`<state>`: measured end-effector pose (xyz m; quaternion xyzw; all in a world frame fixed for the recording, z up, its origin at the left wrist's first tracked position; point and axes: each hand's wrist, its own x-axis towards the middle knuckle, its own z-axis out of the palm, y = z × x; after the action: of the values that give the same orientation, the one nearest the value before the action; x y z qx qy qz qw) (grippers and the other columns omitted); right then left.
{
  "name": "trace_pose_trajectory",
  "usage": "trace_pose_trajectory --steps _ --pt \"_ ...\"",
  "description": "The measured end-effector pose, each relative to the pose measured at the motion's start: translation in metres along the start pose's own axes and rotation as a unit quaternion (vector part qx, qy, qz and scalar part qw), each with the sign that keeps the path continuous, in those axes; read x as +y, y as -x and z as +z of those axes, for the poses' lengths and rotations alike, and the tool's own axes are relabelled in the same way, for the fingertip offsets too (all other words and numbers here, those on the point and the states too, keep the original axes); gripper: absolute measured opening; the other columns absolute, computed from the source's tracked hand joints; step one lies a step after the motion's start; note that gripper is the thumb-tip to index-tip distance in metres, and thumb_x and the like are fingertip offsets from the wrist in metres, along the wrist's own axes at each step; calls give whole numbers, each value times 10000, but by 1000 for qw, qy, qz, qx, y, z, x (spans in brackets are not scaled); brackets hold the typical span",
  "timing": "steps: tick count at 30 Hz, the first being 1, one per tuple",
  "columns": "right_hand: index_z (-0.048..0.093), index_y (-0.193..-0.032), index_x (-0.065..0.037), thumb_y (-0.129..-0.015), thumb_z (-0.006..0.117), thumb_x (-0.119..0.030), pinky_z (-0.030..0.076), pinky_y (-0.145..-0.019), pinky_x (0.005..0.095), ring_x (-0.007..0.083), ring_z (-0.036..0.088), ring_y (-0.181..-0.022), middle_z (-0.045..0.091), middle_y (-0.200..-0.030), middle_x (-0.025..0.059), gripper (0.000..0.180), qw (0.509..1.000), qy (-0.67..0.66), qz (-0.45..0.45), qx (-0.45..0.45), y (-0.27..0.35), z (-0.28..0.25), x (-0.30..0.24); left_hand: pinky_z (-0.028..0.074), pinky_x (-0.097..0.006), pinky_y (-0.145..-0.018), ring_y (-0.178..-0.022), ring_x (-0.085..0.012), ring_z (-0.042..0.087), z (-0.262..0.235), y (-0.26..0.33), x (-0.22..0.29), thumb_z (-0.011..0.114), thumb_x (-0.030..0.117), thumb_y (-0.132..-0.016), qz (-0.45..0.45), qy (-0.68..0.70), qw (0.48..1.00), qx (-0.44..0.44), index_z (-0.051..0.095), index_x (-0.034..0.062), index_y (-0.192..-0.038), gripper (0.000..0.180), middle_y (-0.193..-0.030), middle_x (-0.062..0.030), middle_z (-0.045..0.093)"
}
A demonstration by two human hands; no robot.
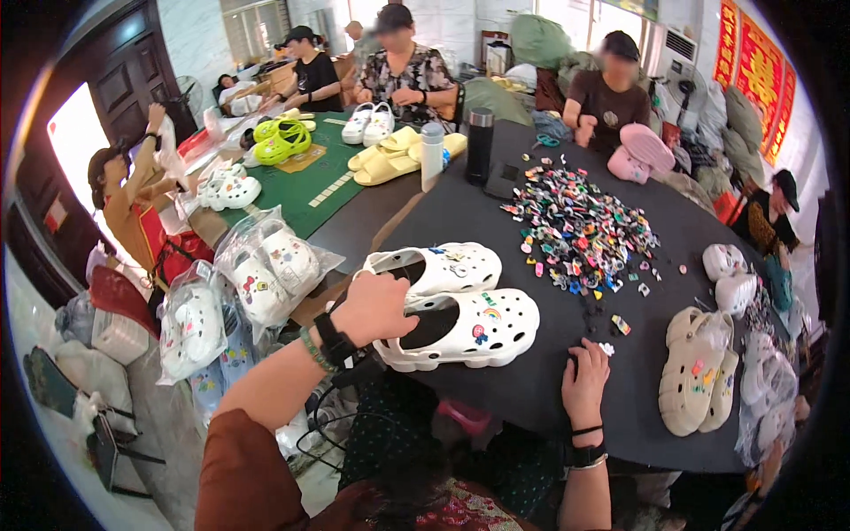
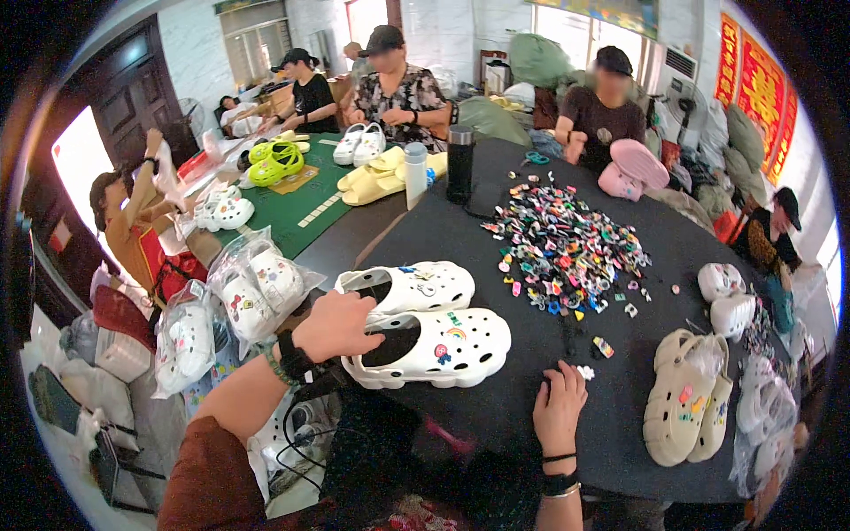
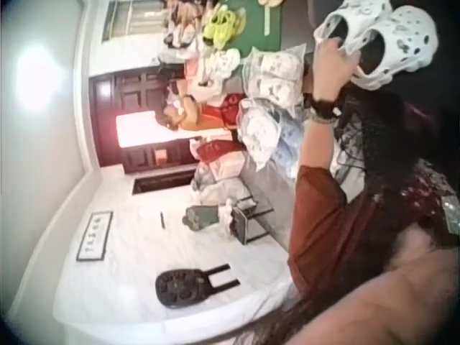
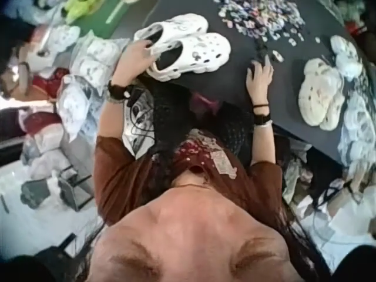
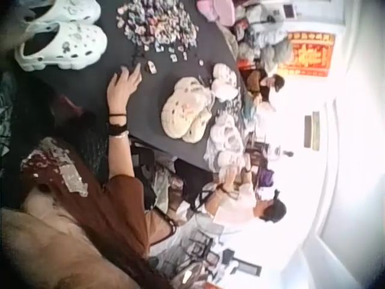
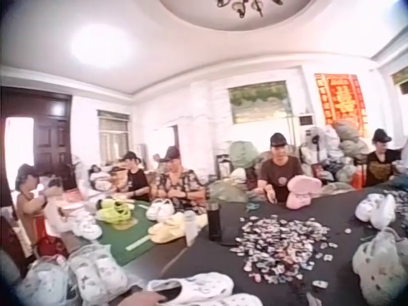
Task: Attaching decorative charms to the holes of clogs.
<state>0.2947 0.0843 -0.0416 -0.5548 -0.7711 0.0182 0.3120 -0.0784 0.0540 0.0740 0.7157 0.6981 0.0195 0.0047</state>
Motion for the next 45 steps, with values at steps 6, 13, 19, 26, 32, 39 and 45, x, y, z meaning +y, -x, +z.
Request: trace_pose_trajectory --steps 6,13,19,26,32,39,45 --pt "602 -1082 -51 -861 621 -60 348 -1047 497 364 456 -1268 546 -1291 146 222 1000 2 -5 -9 -1 2 -5 534 -469 -750 -867 -394 653 -7 0 -13 690 368 -751 13 19 998 -50 636 37 -962 397 -901 -196 654" --pt "595 -1075 -38 -859 607 -36 342 -1059 494 369 448 -1263 539 -1291 159 216 1000 11 9 -13 -2 4 2 543 -451 -672 -807 -346 682 6 -20 -12 695 220 -688 6 -30 997 -73 687 51 -845 231 -811 -139 691" --pt "595 -1096 -36 -870 591 -44 347 -1052 489 362 455 -1258 535 -1305 159 226 1000 14 -13 -21 -1 7 10 548 -409 -669 -777 -319 701 -30 -17 2 797 530 -677 44 -72 987 -138 735 15 -837 543 -788 -124 711" --pt "589 -1097 -38 -869 594 -51 339 -1057 491 367 451 -1260 532 -1307 160 229 1000 21 -6 -14 4 12 24 551 -428 -679 -782 -359 694 -9 -23 -8 775 473 -728 61 -56 992 -91 725 -7 -833 494 -795 -185 696" --pt "577 -1111 -35 -864 597 -36 330 -1059 513 377 430 -1283 526 -1307 163 248 1000 15 -1 -19 4 10 16 524 -459 -749 -850 -386 669 -25 22 -40 687 520 -789 -61 27 995 -68 727 20 -837 504 -848 -196 686" --pt "580 -1100 -36 -836 616 -17 312 -1074 506 377 416 -1299 517 -1316 158 267 999 5 20 -29 -2 1 1 524 -426 -662 -688 -360 660 -40 -1 -114 691 568 -779 -191 70 976 -74 716 14 -746 555 -714 -199 658" --pt "569 -1052 -43 -816 618 -9 313 -1066 506 376 423 -1282 512 -1285 158 243 998 2 44 -39 -2 -4 -3 497 -365 -442 -510 -250 647 -40 -71 -178 769 417 -757 -319 123 940 -15 672 -75 -788 502 -669 -168 652"
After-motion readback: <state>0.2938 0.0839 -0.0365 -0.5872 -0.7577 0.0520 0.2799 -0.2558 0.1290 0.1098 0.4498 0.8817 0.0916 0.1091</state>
